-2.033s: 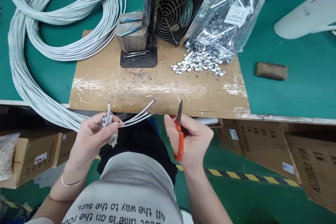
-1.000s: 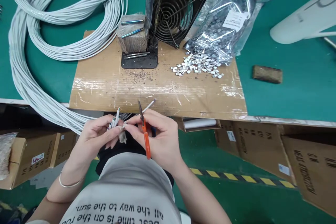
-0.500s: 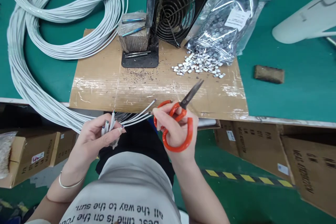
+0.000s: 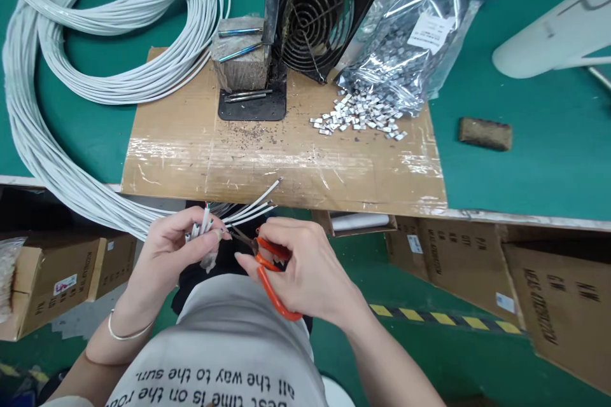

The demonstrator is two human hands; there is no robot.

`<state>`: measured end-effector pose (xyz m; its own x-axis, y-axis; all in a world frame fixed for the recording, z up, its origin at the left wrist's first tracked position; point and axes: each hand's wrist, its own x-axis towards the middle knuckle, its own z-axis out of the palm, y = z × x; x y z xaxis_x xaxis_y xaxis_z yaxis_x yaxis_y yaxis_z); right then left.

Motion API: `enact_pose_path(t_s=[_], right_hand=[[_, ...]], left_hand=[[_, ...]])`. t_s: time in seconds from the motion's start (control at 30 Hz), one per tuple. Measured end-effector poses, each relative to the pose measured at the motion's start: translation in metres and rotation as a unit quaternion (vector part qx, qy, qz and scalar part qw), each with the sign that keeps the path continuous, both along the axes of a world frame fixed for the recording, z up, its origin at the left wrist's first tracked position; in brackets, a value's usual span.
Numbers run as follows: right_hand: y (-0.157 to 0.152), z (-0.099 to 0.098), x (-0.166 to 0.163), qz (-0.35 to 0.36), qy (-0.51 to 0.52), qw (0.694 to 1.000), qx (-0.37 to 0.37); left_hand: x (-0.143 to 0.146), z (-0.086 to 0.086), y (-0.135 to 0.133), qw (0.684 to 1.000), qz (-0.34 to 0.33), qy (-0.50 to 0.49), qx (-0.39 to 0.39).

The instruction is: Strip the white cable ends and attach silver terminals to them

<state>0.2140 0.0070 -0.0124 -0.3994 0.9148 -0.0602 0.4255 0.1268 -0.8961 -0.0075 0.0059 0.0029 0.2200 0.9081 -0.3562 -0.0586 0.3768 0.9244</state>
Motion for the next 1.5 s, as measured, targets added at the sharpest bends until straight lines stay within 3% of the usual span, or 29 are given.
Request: enact_pose_path(t_s=[0.17,0.67,0.87,0.97,1.27,1.5], right_hand=[[0.001,0.003,-0.005,0.013,-0.005,1.000,0.006],[-0.008,-0.003,-0.017,-0.047,-0.003,0.997,0.060],[-0.005,-0.005,-0.018,-0.131,0.026,0.985,0.113],[-0.003,-0.006,-0.013,-0.183,0.041,0.977,0.098],[-0.005,-0.014,0.000,-0.238,0.053,0.969,0.023],[-0.003,-0.011,0.006,-0.252,0.048,0.967,0.000]], left_hand=[[0.002,0.000,-0.001,0.999,-0.002,0.039,0.010],[0.004,0.002,0.001,0.999,0.016,0.040,0.026],[0.004,0.001,0.000,0.999,0.028,0.013,0.009],[0.003,0.000,0.001,0.999,0.033,-0.031,-0.017],[-0.001,0.001,0.005,0.994,0.035,-0.092,-0.051],[-0.004,-0.006,0.005,0.997,0.037,-0.055,0.039]])
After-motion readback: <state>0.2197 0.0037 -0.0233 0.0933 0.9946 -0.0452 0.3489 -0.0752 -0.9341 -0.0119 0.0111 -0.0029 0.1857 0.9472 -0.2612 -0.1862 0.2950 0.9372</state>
